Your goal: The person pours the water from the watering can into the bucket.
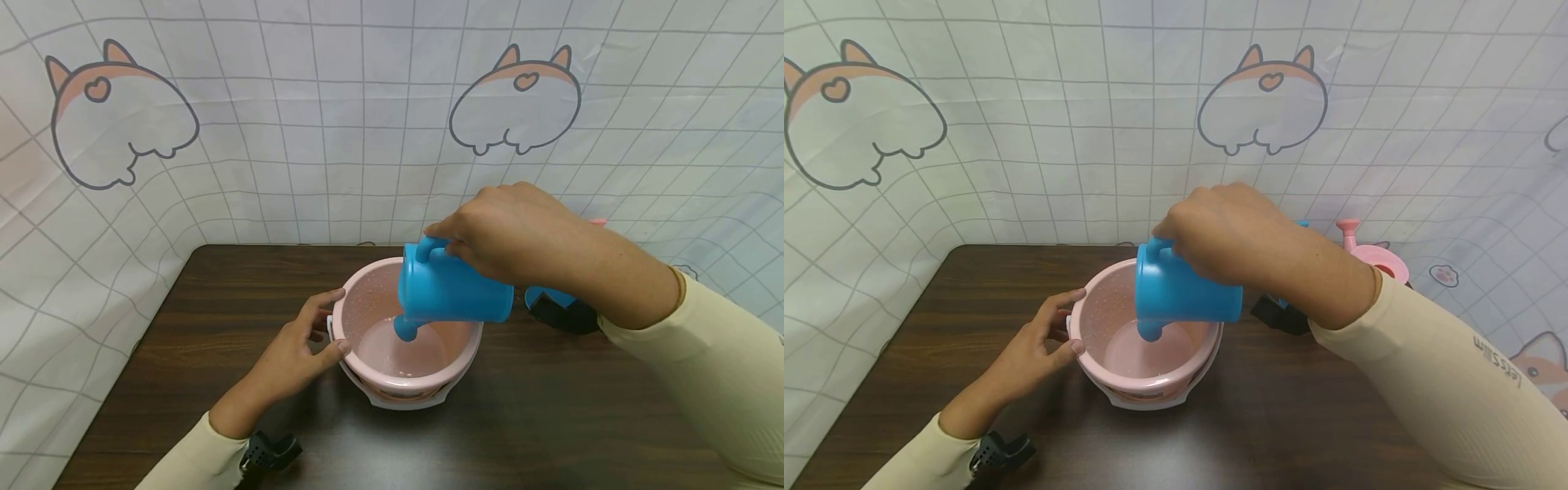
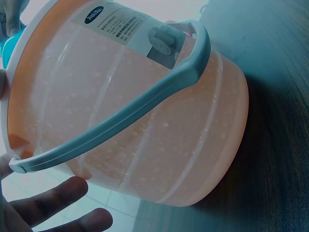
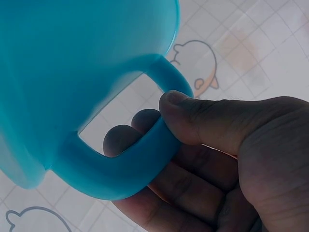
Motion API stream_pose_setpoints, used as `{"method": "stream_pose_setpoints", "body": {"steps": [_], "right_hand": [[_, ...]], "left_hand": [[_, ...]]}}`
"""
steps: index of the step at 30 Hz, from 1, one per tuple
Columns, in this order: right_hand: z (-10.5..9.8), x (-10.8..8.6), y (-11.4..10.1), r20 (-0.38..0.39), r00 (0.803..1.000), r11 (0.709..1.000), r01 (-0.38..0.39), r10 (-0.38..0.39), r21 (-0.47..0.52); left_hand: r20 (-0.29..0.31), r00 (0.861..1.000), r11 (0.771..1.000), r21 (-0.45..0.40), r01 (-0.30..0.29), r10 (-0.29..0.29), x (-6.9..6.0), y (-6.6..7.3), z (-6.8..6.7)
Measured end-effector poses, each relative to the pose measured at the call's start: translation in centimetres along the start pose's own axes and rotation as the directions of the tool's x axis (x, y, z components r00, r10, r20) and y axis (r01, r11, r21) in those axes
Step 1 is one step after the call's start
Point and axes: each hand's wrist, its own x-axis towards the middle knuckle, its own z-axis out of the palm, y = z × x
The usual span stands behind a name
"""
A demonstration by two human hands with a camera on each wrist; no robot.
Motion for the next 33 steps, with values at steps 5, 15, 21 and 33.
{"method": "stream_pose_setpoints", "body": {"steps": [5,15,21,33], "right_hand": [[0.02,-0.02,0.00,0.001,1.000,1.000,-0.003,0.003,-0.001],[0.03,-0.15,0.08,-0.008,1.000,1.000,-0.006,0.006,0.003],[0.00,-0.31,0.14,-0.010,1.000,1.000,-0.022,0.022,0.010],[0.03,-0.57,0.37,-0.021,0.999,0.999,-0.033,0.034,0.025]], "left_hand": [[0.002,1.000,1.000,-0.004,0.003,-0.003,0.00,-0.07,-0.02],[-0.001,1.000,1.000,-0.001,0.002,-0.002,0.00,-0.04,-0.04],[-0.004,1.000,1.000,0.002,-0.001,0.001,0.02,-0.08,-0.02],[-0.003,1.000,1.000,-0.003,-0.006,0.006,0.04,-0.34,0.07]]}}
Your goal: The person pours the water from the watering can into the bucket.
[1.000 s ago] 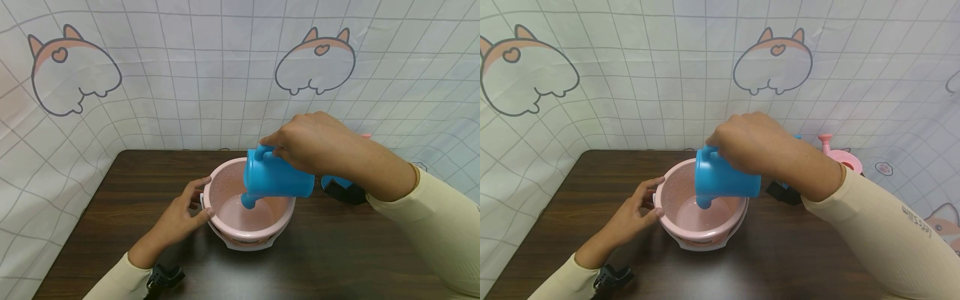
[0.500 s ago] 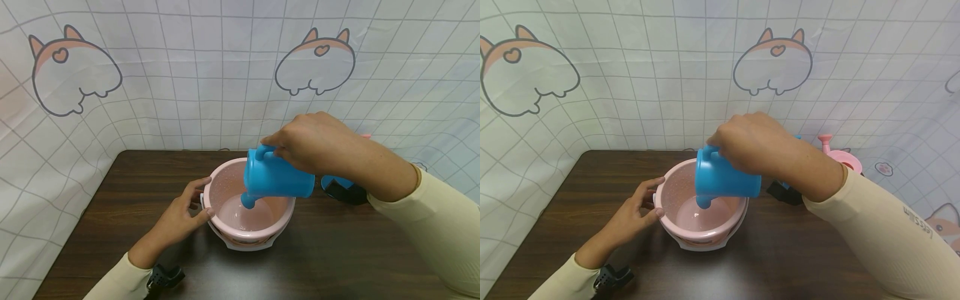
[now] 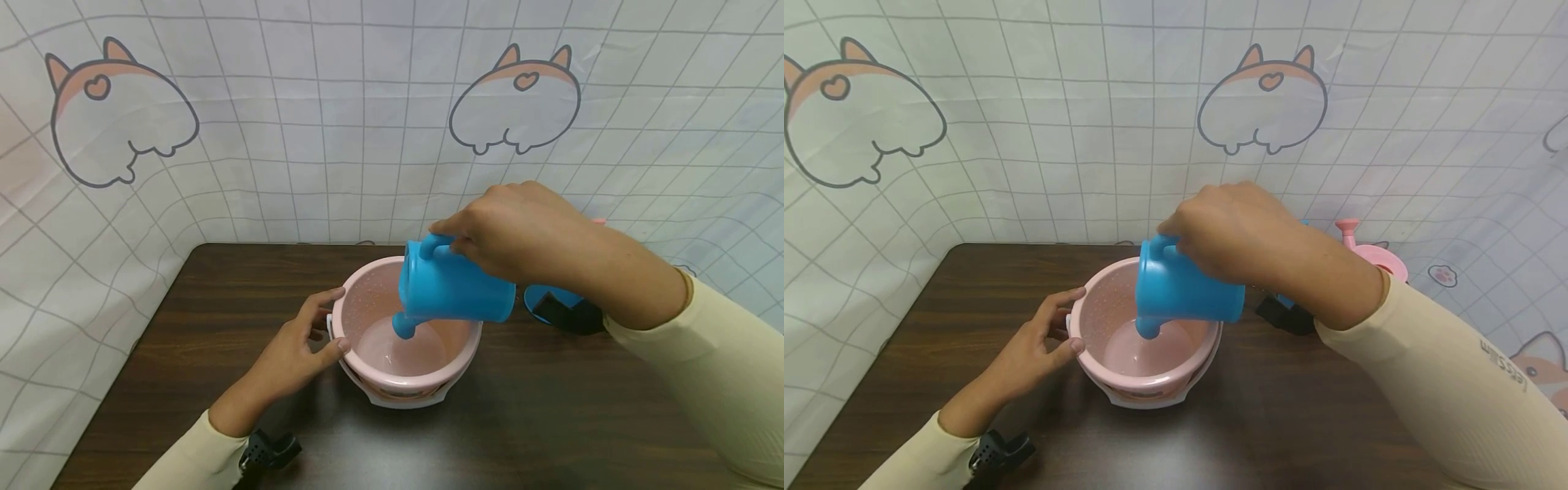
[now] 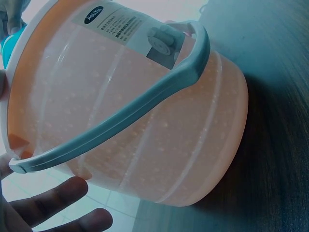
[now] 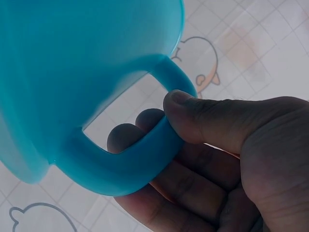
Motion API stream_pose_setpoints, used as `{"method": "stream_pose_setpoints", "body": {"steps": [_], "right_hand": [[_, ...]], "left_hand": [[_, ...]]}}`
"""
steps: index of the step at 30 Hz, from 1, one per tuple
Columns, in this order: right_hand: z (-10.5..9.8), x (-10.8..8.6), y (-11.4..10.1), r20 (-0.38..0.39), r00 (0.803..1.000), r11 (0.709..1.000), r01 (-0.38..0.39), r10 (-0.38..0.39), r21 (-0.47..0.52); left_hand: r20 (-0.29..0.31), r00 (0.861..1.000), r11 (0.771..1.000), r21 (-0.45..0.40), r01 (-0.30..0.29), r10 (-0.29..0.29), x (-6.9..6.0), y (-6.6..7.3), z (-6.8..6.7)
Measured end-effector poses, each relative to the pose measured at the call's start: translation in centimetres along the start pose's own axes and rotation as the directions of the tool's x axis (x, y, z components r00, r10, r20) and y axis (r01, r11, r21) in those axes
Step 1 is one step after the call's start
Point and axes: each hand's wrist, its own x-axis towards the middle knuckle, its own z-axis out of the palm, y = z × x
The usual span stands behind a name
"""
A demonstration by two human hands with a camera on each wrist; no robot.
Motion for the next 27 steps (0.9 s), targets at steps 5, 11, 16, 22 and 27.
{"method": "stream_pose_setpoints", "body": {"steps": [5,11,16,22,27], "right_hand": [[0.04,-0.11,0.04,-0.003,1.000,1.000,0.002,-0.002,0.008],[0.05,-0.11,0.04,-0.004,1.000,1.000,0.007,-0.007,0.002],[0.06,-0.04,0.01,-0.005,1.000,1.000,0.010,-0.010,-0.003],[0.01,-0.13,0.05,-0.003,1.000,1.000,-0.008,0.008,0.009],[0.00,-0.31,0.19,-0.012,1.000,1.000,-0.010,0.010,0.010]], "left_hand": [[-0.006,1.000,1.000,-0.001,-0.007,0.007,0.05,0.18,-0.01],[-0.015,1.000,1.000,-0.005,-0.014,0.014,0.07,0.21,0.05],[-0.015,1.000,1.000,0.000,-0.011,0.011,0.07,0.17,0.05],[-0.018,1.000,1.000,0.012,-0.016,0.016,0.12,0.16,0.03],[-0.015,1.000,1.000,0.008,-0.019,0.019,0.12,0.13,-0.01]]}}
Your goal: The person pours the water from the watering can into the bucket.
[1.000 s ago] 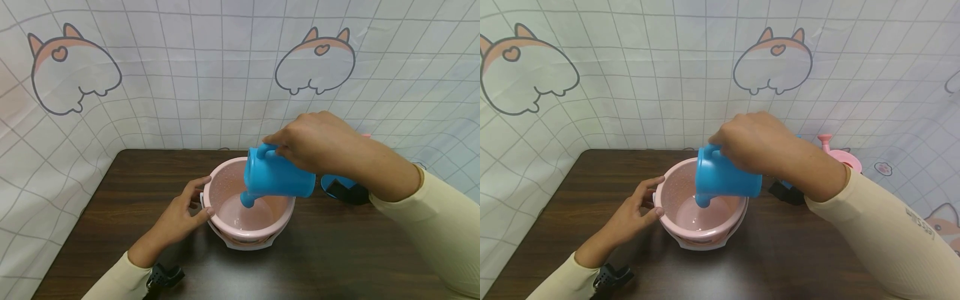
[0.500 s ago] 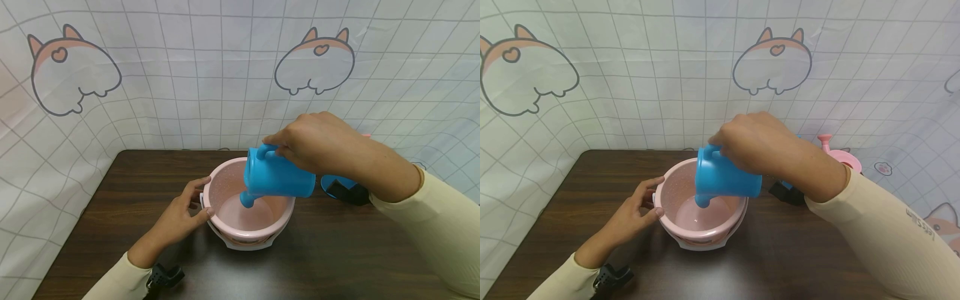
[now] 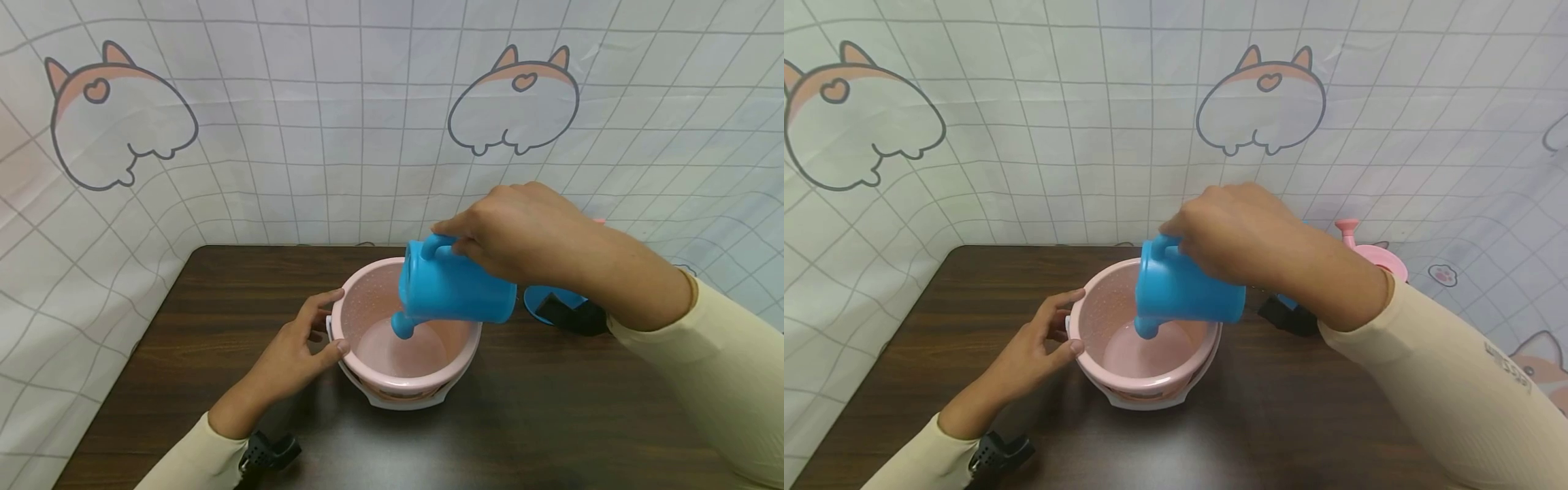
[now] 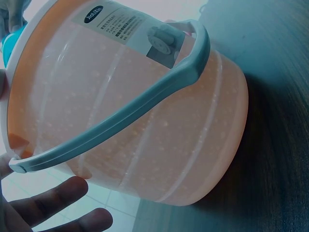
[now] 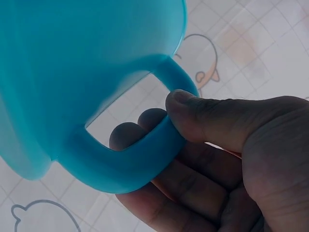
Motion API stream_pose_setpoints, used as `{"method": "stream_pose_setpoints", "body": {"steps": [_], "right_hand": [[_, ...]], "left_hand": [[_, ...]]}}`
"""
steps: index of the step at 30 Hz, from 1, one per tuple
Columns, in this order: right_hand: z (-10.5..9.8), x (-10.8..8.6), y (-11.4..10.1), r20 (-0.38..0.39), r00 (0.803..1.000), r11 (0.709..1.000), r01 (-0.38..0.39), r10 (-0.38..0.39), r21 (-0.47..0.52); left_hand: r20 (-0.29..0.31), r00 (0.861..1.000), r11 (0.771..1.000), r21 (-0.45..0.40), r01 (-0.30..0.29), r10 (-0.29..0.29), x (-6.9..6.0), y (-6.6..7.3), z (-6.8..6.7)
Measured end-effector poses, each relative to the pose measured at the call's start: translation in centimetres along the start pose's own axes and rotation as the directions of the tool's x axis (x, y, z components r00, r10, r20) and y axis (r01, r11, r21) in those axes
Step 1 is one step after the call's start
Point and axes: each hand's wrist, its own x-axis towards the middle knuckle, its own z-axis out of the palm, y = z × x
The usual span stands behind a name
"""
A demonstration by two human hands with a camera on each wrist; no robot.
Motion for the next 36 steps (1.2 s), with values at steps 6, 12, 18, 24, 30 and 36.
{"method": "stream_pose_setpoints", "body": {"steps": [6,12,18,24,30,36], "right_hand": [[0.1,0.0,0.1,0.000,1.000,1.000,0.007,-0.007,0.008],[0.4,-0.1,0.3,-0.017,0.999,0.999,0.029,-0.029,0.021],[0.4,0.0,0.4,-0.036,0.998,0.998,0.050,-0.049,0.026],[0.4,-0.6,1.1,-0.073,0.996,0.997,0.047,-0.042,0.063],[1.1,-2.3,2.4,-0.139,0.990,0.992,0.005,0.013,0.125],[2.4,-4.2,4.2,-0.221,0.975,0.985,0.005,0.033,0.170]], "left_hand": [[0.002,1.000,1.000,0.003,0.013,-0.013,-0.2,0.0,0.0],[0.002,1.000,1.000,0.007,0.023,-0.023,-0.3,0.0,0.0],[-0.003,1.000,1.000,0.001,0.012,-0.012,-0.4,-0.2,0.0],[-0.009,1.000,1.000,0.004,0.014,-0.014,-0.3,-0.1,0.0],[-0.004,1.000,1.000,0.013,0.010,-0.010,-0.1,0.0,-0.1],[0.004,1.000,1.000,0.011,0.017,-0.017,0.0,0.0,-0.1]]}}
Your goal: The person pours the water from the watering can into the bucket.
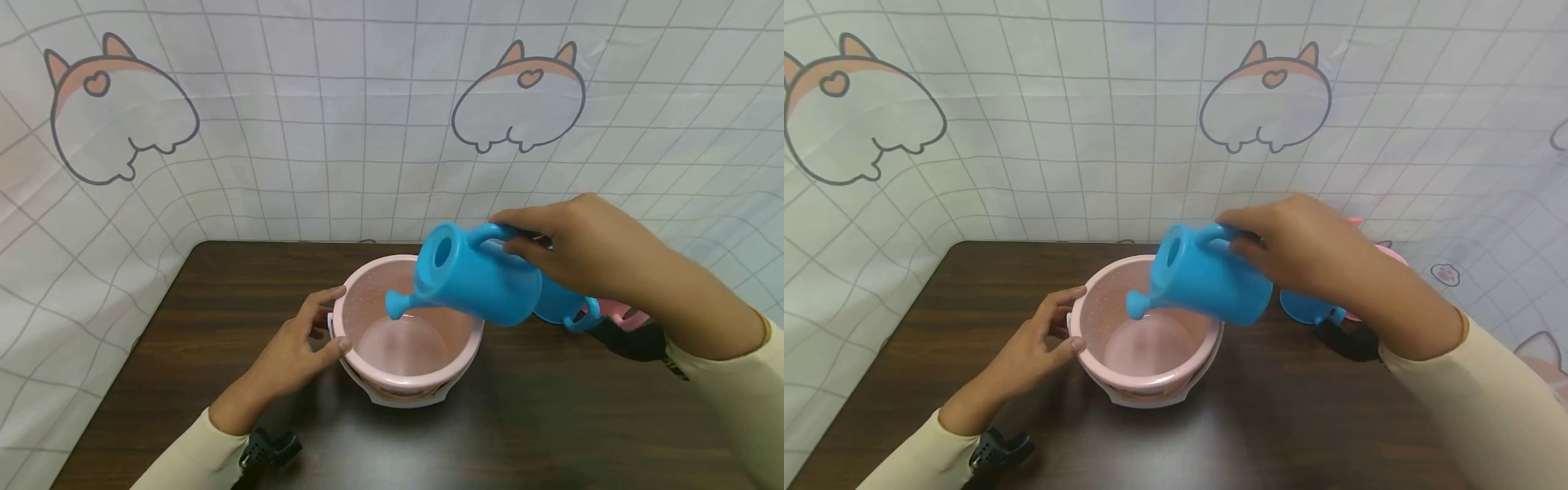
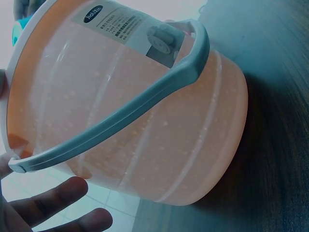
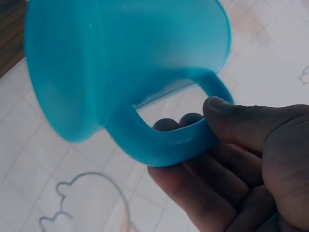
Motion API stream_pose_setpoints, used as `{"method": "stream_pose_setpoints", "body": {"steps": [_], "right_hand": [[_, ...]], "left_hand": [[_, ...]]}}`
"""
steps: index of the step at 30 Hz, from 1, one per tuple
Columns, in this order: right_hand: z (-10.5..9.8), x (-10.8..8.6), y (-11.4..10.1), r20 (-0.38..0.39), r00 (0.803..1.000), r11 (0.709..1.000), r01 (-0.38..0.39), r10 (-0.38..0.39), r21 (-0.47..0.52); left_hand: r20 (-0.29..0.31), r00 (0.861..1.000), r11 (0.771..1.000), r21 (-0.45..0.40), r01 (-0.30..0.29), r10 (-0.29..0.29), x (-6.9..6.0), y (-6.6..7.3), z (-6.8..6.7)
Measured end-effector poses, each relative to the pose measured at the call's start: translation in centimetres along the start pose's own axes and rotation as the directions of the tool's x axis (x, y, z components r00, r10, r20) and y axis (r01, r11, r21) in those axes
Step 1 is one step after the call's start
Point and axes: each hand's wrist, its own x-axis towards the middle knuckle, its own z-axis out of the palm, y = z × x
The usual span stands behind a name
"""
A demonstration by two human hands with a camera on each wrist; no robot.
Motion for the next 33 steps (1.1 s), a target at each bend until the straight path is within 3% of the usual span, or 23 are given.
{"method": "stream_pose_setpoints", "body": {"steps": [7,14,21,25,33], "right_hand": [[0.6,-2.4,1.9,-0.124,0.992,0.999,0.022,-0.018,0.033],[1.4,-4.4,3.5,-0.228,0.970,0.995,0.096,-0.087,0.031],[2.4,-6.5,4.3,-0.220,0.974,0.997,-0.047,0.059,0.060],[3.3,-7.6,5.0,-0.207,0.966,0.987,-0.145,0.156,0.067],[5.4,-9.4,6.2,-0.166,0.916,0.921,-0.328,0.365,0.211]], "left_hand": [[0.001,1.000,1.000,-0.005,0.005,-0.005,0.0,0.0,-0.1],[0.007,1.000,1.000,0.001,-0.002,0.002,0.1,-0.2,0.0],[0.001,1.000,1.000,0.003,-0.004,0.004,0.0,-0.1,0.0],[-0.002,1.000,1.000,0.007,-0.011,0.011,0.0,0.0,0.0],[-0.003,1.000,1.000,0.008,-0.006,0.006,0.0,0.0,0.0]]}}
